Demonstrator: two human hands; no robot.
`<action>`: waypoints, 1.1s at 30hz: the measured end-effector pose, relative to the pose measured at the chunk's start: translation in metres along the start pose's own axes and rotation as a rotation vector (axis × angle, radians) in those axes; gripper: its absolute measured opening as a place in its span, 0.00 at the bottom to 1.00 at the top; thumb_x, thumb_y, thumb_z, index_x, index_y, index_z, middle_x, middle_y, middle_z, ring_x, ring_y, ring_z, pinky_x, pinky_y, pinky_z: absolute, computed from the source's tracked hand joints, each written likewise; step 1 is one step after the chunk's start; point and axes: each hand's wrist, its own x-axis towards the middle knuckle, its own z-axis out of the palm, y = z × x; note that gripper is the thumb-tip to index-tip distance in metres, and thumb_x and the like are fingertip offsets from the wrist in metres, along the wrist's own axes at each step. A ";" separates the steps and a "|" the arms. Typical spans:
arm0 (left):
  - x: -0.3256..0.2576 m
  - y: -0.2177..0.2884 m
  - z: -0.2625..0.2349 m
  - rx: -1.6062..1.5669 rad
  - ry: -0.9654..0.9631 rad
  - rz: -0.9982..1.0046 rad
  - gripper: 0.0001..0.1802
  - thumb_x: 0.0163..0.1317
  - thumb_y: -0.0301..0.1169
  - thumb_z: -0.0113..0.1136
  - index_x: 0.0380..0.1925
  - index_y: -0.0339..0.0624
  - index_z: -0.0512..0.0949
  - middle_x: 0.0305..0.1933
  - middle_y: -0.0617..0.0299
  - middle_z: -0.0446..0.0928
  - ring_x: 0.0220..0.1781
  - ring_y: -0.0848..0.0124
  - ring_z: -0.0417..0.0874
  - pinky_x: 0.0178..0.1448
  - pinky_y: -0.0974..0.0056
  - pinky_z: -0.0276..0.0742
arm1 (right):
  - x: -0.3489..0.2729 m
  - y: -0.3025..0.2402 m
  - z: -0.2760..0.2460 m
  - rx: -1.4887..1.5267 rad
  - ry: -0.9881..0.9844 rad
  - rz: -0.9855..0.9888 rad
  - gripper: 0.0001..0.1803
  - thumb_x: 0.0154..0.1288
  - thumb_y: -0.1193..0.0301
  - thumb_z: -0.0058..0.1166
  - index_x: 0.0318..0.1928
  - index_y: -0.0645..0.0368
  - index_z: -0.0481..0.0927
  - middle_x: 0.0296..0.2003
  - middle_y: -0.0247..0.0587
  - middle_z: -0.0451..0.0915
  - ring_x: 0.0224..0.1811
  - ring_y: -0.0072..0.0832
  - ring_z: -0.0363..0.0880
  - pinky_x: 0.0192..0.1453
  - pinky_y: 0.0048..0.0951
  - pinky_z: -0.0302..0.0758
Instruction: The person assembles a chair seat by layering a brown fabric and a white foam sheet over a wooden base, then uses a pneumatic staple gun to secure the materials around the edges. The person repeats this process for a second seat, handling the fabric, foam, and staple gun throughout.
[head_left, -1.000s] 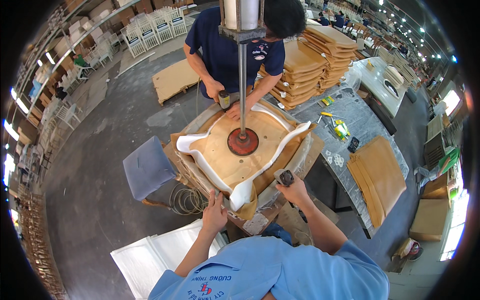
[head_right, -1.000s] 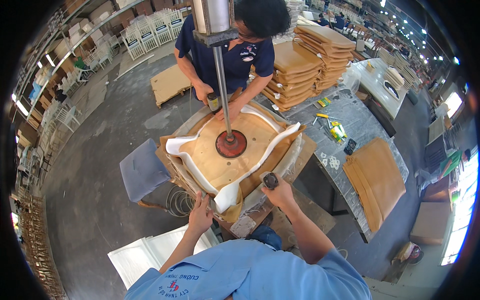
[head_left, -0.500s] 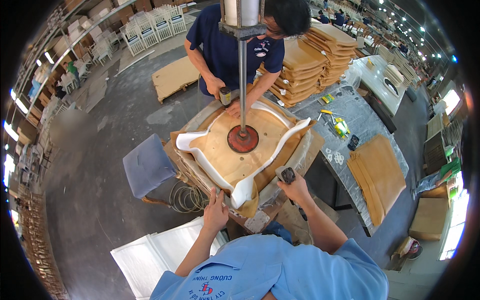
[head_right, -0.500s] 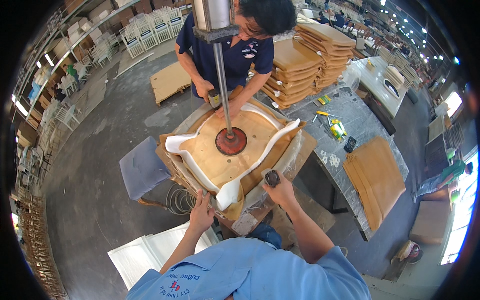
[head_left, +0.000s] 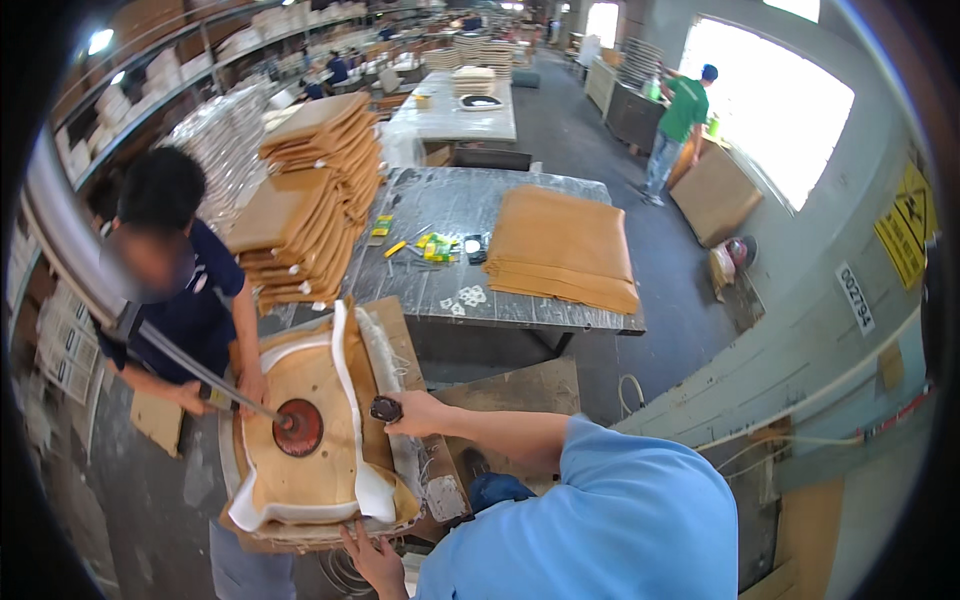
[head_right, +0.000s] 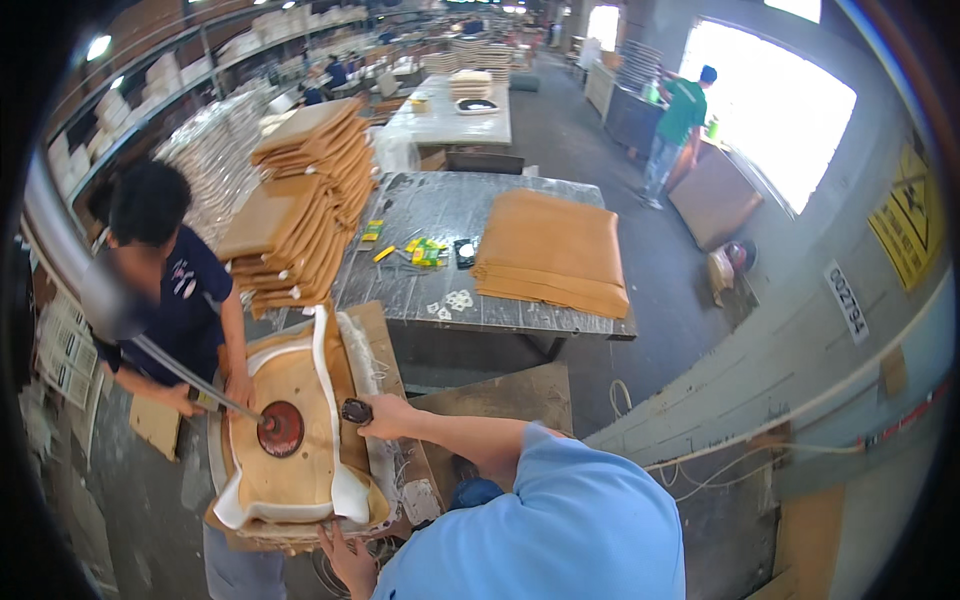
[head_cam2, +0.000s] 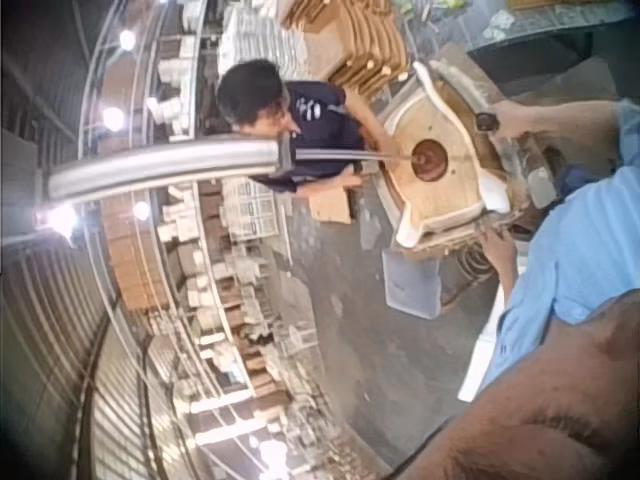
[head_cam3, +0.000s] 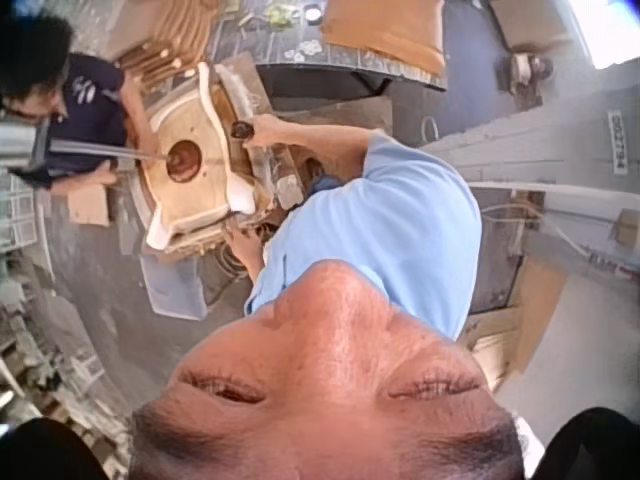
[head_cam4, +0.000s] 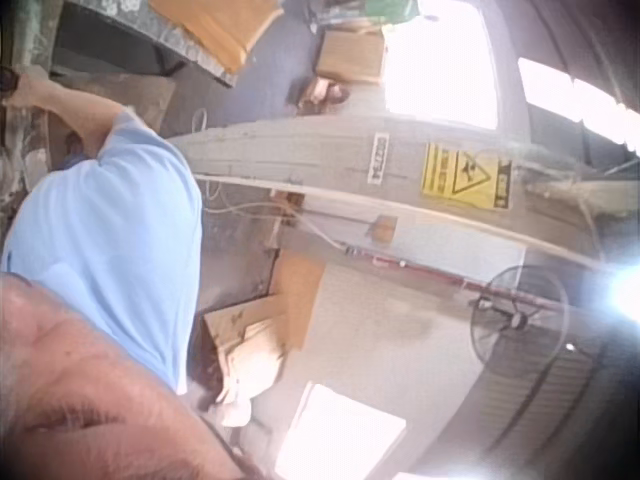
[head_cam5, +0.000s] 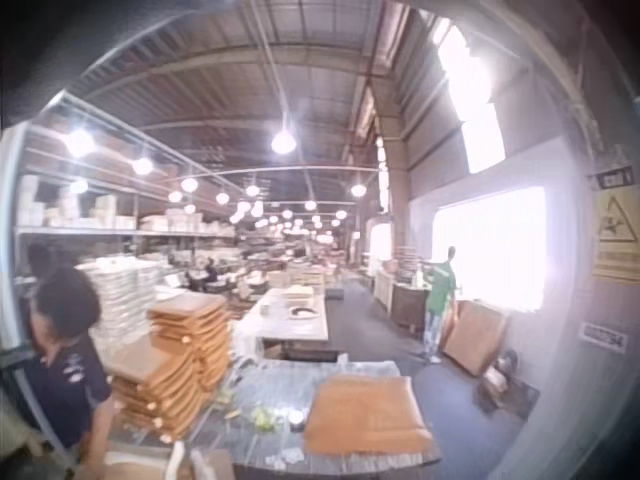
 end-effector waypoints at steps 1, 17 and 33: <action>-0.002 -0.006 -0.003 0.085 -0.046 -0.001 0.36 0.66 0.40 0.62 0.73 0.41 0.73 0.79 0.37 0.67 0.78 0.35 0.68 0.79 0.47 0.68 | -0.003 -0.001 -0.001 0.001 0.010 -0.004 0.34 0.59 0.58 0.73 0.65 0.52 0.78 0.47 0.54 0.88 0.51 0.52 0.87 0.55 0.47 0.82; 0.029 -0.036 -0.054 0.367 -0.026 0.178 0.29 0.64 0.39 0.65 0.66 0.44 0.80 0.69 0.43 0.77 0.75 0.44 0.71 0.76 0.37 0.65 | -0.104 -0.022 -0.053 0.379 -0.072 0.002 0.36 0.65 0.67 0.74 0.72 0.50 0.75 0.47 0.37 0.88 0.43 0.22 0.84 0.52 0.30 0.83; 0.040 0.012 0.005 0.153 -0.007 0.419 0.27 0.60 0.30 0.69 0.62 0.44 0.81 0.67 0.50 0.76 0.66 0.45 0.76 0.70 0.41 0.69 | -0.149 0.001 -0.057 0.365 -0.185 0.145 0.32 0.64 0.67 0.76 0.67 0.55 0.80 0.44 0.37 0.89 0.38 0.25 0.84 0.44 0.31 0.83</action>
